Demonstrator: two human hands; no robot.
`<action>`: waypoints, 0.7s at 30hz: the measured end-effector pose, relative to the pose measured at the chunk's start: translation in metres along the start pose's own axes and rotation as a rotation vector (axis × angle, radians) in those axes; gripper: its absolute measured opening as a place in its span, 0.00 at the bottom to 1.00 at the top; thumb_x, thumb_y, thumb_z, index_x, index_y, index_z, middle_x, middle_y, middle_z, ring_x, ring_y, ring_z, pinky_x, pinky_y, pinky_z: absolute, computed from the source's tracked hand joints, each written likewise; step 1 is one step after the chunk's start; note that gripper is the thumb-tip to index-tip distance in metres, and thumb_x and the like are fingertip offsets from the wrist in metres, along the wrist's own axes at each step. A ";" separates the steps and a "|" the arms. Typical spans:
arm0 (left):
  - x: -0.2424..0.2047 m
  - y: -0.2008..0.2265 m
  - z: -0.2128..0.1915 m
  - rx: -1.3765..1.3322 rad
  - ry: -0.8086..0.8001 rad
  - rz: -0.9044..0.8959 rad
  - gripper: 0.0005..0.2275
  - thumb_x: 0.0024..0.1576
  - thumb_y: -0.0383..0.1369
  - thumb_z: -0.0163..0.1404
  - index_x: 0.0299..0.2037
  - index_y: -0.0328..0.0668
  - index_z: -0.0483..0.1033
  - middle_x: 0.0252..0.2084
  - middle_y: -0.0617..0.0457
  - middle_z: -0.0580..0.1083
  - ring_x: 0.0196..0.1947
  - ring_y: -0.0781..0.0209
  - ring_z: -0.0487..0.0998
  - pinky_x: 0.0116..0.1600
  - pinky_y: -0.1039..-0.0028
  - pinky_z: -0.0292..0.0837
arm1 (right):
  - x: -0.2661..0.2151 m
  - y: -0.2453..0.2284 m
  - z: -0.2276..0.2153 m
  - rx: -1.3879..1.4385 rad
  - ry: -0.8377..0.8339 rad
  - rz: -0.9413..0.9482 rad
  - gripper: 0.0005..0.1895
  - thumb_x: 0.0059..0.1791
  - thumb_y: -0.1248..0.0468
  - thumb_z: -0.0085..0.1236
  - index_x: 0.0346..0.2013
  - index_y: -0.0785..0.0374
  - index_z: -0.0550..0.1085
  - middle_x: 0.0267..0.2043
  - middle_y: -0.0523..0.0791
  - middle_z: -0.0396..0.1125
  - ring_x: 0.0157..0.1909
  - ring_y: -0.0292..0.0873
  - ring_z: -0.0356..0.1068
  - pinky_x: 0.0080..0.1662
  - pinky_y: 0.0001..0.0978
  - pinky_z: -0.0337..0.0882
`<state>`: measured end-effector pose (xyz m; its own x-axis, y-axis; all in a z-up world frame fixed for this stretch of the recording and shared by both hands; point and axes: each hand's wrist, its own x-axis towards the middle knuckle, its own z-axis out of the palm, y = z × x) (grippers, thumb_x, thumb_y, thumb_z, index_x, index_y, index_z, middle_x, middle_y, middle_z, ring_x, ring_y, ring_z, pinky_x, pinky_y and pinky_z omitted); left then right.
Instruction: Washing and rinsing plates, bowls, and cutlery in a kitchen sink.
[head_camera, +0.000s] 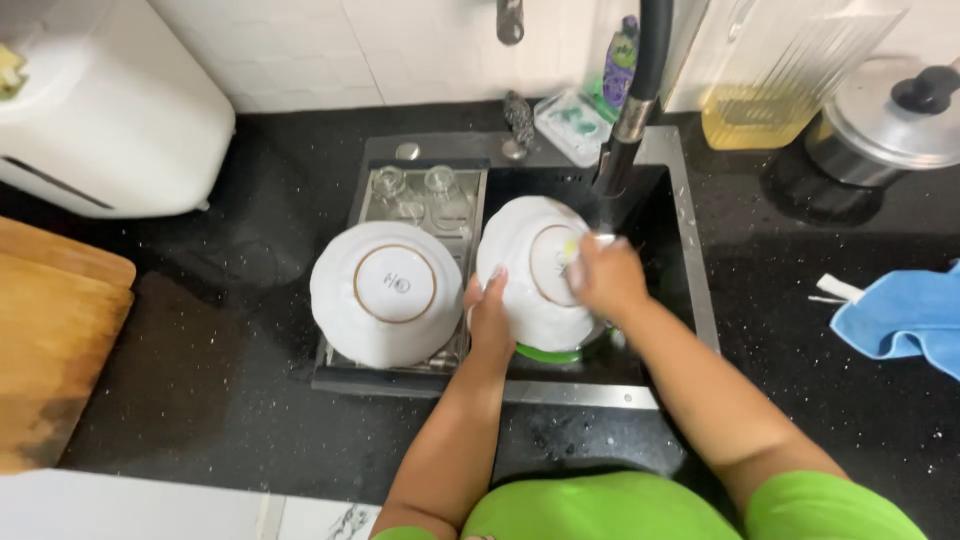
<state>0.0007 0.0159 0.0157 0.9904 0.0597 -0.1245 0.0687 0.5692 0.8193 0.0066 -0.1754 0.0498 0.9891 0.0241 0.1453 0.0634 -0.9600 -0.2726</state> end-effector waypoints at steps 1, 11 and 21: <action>0.003 -0.001 0.002 -0.002 -0.007 0.004 0.19 0.59 0.34 0.53 0.59 0.32 0.71 0.51 0.46 0.76 0.50 0.59 0.75 0.56 0.70 0.69 | -0.006 -0.009 0.000 -0.003 0.008 0.001 0.15 0.51 0.58 0.58 0.46 0.64 0.70 0.36 0.57 0.70 0.40 0.62 0.68 0.46 0.54 0.67; 0.005 -0.008 -0.002 -0.048 -0.089 -0.020 0.17 0.59 0.33 0.51 0.57 0.32 0.72 0.51 0.46 0.77 0.50 0.60 0.77 0.55 0.72 0.72 | 0.002 0.000 0.030 0.498 0.342 0.052 0.09 0.53 0.61 0.52 0.42 0.65 0.70 0.41 0.58 0.68 0.44 0.63 0.68 0.47 0.53 0.68; -0.004 -0.024 0.000 0.336 -0.382 -0.077 0.15 0.57 0.34 0.55 0.51 0.34 0.77 0.43 0.55 0.79 0.40 0.70 0.76 0.47 0.77 0.72 | 0.022 0.028 0.030 0.559 0.594 0.084 0.06 0.53 0.65 0.54 0.40 0.67 0.73 0.39 0.56 0.68 0.43 0.60 0.70 0.47 0.50 0.70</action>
<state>-0.0047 0.0025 -0.0036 0.9497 -0.3118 -0.0299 0.1159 0.2611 0.9583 0.0346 -0.1936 0.0165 0.7678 -0.3446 0.5401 0.2044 -0.6673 -0.7162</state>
